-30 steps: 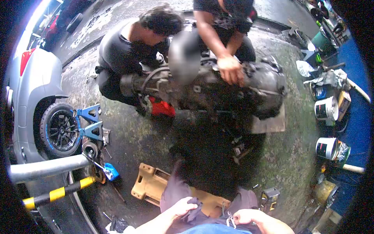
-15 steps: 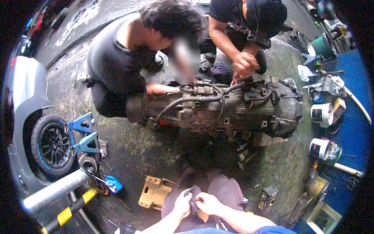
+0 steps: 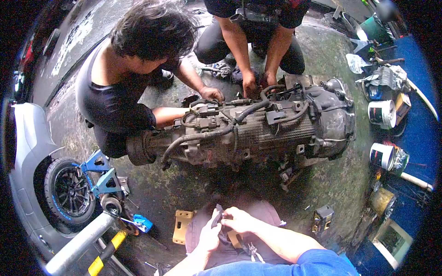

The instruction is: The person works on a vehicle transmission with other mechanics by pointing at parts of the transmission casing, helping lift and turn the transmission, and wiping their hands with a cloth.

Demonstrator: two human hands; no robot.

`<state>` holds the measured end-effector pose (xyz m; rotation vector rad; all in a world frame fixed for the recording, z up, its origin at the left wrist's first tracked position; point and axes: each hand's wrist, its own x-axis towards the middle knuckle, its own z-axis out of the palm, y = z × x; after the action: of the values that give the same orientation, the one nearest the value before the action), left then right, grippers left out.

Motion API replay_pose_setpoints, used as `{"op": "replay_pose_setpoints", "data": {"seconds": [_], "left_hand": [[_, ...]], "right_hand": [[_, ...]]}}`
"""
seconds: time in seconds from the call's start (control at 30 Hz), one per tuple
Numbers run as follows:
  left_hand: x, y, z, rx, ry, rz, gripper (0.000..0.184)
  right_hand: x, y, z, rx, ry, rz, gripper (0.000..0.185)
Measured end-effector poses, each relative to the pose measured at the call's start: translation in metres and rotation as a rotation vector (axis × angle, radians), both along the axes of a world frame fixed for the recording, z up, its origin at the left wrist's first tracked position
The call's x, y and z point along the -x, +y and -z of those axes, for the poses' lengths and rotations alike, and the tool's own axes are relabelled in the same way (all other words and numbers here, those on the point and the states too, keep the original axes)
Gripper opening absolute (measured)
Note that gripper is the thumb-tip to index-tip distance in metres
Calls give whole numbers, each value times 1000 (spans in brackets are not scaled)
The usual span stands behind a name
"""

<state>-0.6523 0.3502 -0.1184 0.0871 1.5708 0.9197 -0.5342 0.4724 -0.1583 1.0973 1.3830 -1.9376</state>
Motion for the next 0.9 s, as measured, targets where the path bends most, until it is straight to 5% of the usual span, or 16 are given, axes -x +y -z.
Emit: {"op": "replay_pose_setpoints", "data": {"seconds": [0.1,0.17,0.23,0.3,0.37,0.5,0.57,0.77,0.9], "left_hand": [[20,-3,-9,12,77,-39,38],[42,-11,-13,253,120,-157,33],[68,-26,-9,160,151,-330,31],[96,-30,-14,161,246,-214,31],[119,-10,-31,153,386,-24,31],[145,-36,24,50,404,165,37],[155,-47,51,-30,718,606,45],[160,-71,92,53,461,976,49],[184,-52,72,-10,313,732,47]], "right_hand": [[7,7,2,350,66,325,29],[13,9,8,495,-44,552,31],[21,14,11,548,19,776,23],[33,24,6,508,20,813,17],[49,35,-3,455,27,812,17],[87,52,-30,206,36,663,20],[105,53,-40,127,61,698,22],[137,30,-43,93,-57,611,30],[135,-9,-27,20,-109,461,29]]}}
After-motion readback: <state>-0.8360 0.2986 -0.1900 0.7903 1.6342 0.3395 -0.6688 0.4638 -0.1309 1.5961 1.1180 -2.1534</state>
